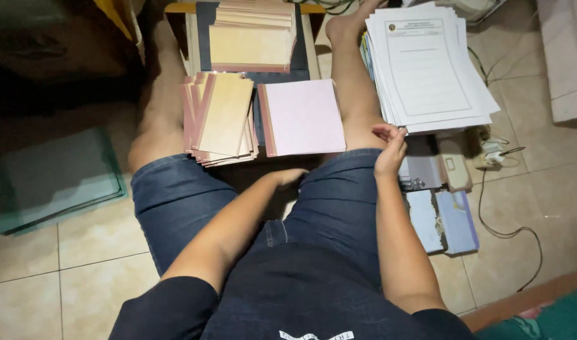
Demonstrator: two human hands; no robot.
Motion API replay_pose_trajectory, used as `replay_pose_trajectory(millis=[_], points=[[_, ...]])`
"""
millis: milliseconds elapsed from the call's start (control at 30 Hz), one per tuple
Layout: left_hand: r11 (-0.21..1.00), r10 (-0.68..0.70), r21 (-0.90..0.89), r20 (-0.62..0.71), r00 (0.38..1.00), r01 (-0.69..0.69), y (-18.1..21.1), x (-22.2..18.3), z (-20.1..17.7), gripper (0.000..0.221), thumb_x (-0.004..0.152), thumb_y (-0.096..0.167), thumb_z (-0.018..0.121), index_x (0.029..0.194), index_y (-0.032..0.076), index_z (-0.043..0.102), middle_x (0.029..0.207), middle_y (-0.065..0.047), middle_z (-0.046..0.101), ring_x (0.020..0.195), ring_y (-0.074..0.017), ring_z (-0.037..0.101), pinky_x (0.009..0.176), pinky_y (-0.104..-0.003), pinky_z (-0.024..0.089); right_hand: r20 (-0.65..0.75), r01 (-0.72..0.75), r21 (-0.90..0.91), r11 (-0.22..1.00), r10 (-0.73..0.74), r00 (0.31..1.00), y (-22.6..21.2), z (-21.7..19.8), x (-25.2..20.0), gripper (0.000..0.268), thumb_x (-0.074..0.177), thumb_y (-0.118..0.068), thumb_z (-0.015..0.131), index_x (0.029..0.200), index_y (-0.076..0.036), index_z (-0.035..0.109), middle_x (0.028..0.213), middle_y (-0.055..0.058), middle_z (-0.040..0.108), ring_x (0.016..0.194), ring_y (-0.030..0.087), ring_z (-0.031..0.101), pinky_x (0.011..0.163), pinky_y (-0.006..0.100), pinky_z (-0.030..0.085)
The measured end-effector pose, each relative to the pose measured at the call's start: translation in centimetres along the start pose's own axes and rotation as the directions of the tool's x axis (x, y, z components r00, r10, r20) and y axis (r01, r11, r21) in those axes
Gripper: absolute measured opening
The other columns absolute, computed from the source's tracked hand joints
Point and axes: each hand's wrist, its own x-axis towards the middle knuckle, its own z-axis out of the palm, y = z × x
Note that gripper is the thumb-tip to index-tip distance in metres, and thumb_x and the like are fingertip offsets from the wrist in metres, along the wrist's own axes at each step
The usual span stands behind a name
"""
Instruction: A person sitting on the floor is organizing and aligning stacks of paper and envelopes. They pick up individual pink envelopes and place them onto a larger stack of beige papers, frequently patting the stacks to ensure they are neatly aligned.
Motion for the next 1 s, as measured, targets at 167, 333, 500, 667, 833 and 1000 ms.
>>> replay_pose_trajectory(millis=[167, 333, 500, 667, 833, 1000], points=[[0.985, 0.079, -0.166, 0.203, 0.976, -0.045, -2.3, 1.8, 1.4, 0.056, 0.11, 0.043, 0.036, 0.157, 0.012, 0.043, 0.156, -0.009, 0.051, 0.142, -0.0099, 0.048, 0.127, -0.028, 0.022, -0.059, -0.177, 0.171, 0.969, 0.19, 0.98, -0.6, 0.1, -0.3, 0.084, 0.104, -0.063, 0.007, 0.096, -0.011, 0.073, 0.09, 0.005, 0.072, 0.087, 0.01, 0.063, 0.092, 0.022, 0.047], [0.984, 0.042, -0.18, 0.207, 0.977, -0.004, -1.3, 2.4, 2.2, 0.058, 0.11, 0.044, 0.036, 0.157, 0.011, 0.042, 0.157, -0.01, 0.05, 0.143, -0.0118, 0.047, 0.127, -0.029, 0.022, -0.097, -0.206, 0.322, 0.924, 0.248, 0.964, 0.6, -0.1, 0.3, 0.088, 0.095, -0.074, 0.01, 0.093, -0.01, 0.071, 0.087, 0.007, 0.07, 0.083, 0.012, 0.06, 0.087, 0.022, 0.045], [0.985, 0.014, -0.173, 0.181, 0.983, 0.018, -1.2, 0.0, 0.4, 0.06, 0.109, 0.045, 0.036, 0.157, 0.011, 0.042, 0.157, -0.011, 0.049, 0.143, -0.0137, 0.046, 0.127, -0.031, 0.022, -0.12, -0.177, 0.373, 0.911, 0.237, 0.964, 1.0, 0.4, 0.6, 0.088, 0.095, -0.074, 0.012, 0.091, -0.008, 0.07, 0.085, 0.01, 0.071, 0.082, 0.013, 0.061, 0.08, 0.02, 0.046], [0.983, -0.022, -0.179, 0.164, 0.986, 0.051, -0.5, -0.8, 0.1, 0.062, 0.108, 0.046, 0.035, 0.158, 0.009, 0.041, 0.158, -0.012, 0.047, 0.144, -0.0163, 0.044, 0.127, -0.033, 0.022, -0.133, -0.183, 0.401, 0.898, 0.255, 0.958, 1.2, 0.6, 0.4, 0.088, 0.093, -0.076, 0.014, 0.09, -0.008, 0.07, 0.084, 0.01, 0.072, 0.082, 0.013, 0.065, 0.077, 0.019, 0.048], [0.98, -0.063, -0.18, 0.133, 0.989, 0.086, 1.1, -0.4, 0.6, 0.064, 0.107, 0.047, 0.035, 0.158, 0.008, 0.04, 0.158, -0.013, 0.046, 0.145, -0.0182, 0.043, 0.127, -0.035, 0.022, -0.137, -0.187, 0.421, 0.888, 0.266, 0.954, 1.4, 1.3, 0.5, 0.086, 0.093, -0.076, 0.015, 0.09, -0.008, 0.068, 0.084, 0.009, 0.071, 0.081, 0.013, 0.065, 0.076, 0.019, 0.046], [0.98, -0.085, -0.172, 0.11, 0.99, 0.103, 2.3, -1.3, 0.7, 0.066, 0.106, 0.048, 0.035, 0.158, 0.008, 0.039, 0.159, -0.014, 0.045, 0.146, -0.0201, 0.042, 0.127, -0.036, 0.022, -0.131, -0.168, 0.362, 0.917, 0.228, 0.965, 0.9, 1.7, 0.5, 0.088, 0.094, -0.076, 0.012, 0.088, -0.009, 0.068, 0.082, 0.01, 0.07, 0.079, 0.014, 0.064, 0.074, 0.02, 0.045]])
